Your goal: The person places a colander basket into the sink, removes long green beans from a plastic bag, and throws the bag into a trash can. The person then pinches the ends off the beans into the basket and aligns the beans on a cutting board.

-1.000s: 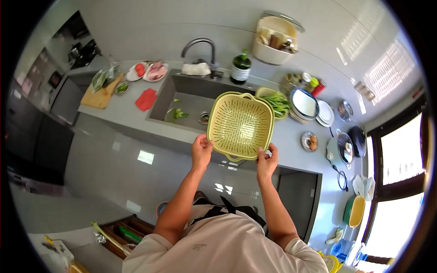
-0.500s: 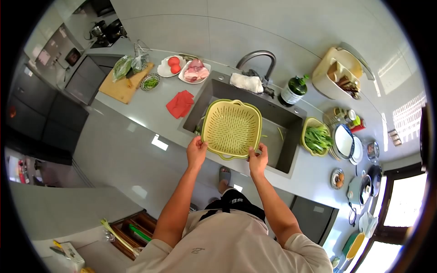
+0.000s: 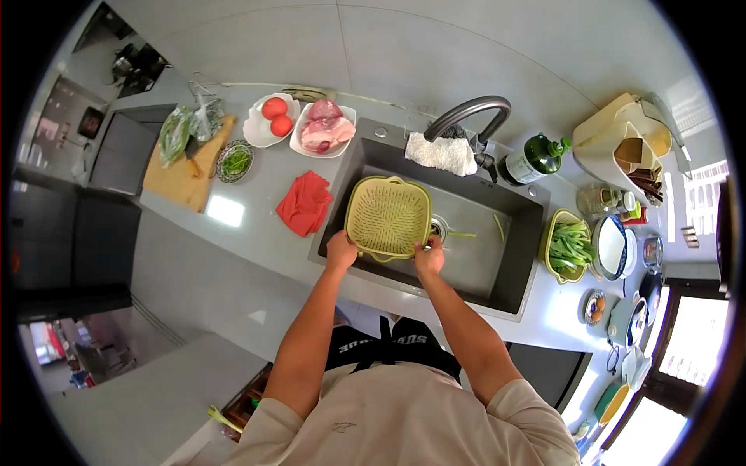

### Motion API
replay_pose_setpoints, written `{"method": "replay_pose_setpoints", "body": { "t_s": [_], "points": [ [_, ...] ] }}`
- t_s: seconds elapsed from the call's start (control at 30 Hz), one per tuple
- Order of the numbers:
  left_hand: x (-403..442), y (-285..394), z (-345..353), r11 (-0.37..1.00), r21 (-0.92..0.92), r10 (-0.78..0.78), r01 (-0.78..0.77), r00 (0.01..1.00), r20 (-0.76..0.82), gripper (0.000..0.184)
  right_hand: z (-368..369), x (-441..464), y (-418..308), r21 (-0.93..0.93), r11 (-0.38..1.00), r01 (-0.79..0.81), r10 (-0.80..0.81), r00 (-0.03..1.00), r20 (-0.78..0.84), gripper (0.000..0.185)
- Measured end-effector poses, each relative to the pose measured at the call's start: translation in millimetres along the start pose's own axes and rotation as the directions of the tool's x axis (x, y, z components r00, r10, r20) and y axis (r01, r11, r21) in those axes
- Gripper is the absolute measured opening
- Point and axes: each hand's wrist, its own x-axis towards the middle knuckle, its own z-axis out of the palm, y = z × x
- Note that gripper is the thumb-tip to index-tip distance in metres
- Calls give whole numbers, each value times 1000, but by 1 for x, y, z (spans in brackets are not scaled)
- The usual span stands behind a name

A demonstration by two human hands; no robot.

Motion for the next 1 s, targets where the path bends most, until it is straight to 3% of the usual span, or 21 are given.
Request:
{"method": "replay_pose_setpoints", "body": {
  "t_s": [0.07, 0.17, 0.27, 0.33, 0.47, 0.67, 0.77, 0.8, 1.0],
  "points": [
    [5, 7, -1, 1000, 12, -20, 19, 997, 79, 22, 7, 3, 3, -104, 995, -8, 9, 1000, 14, 38],
    [-1, 27, -19, 980, -157, -85, 124, 968, 235, 26, 16, -4, 9, -198, 980, 1, -5, 1000, -17, 44],
    [4, 20, -33, 985, 136, 62, -107, 951, 304, 27, 13, -22, -13, -255, 966, -40, 42, 999, 3, 48],
    [-1, 30, -48, 990, 70, 89, -119, 938, 335, 34, 12, -35, -18, -307, 952, -12, 0, 999, -38, 48],
    [3, 20, -71, 989, 26, 128, -147, 925, 358, 51, 22, -72, -44, -123, 989, 81, -99, 984, -146, 48],
    [0, 5, -167, 958, -154, 269, -243, 946, 181, 50, 83, -148, -135, 91, 962, 256, -252, 966, -57, 48],
    [7, -18, -223, 966, -186, 199, -180, 976, 93, 50, 131, -173, -167, 186, 917, 354, -367, 929, 39, 43],
    [11, -24, -241, 965, -214, 170, -153, 984, 60, 50, 142, -180, -179, 195, 928, 317, -350, 921, 171, 46],
    [30, -76, -317, 974, -225, 9, -34, 994, -110, 45, 232, -214, -245, 297, 875, 382, -474, 799, 371, 44]
  ]
}}
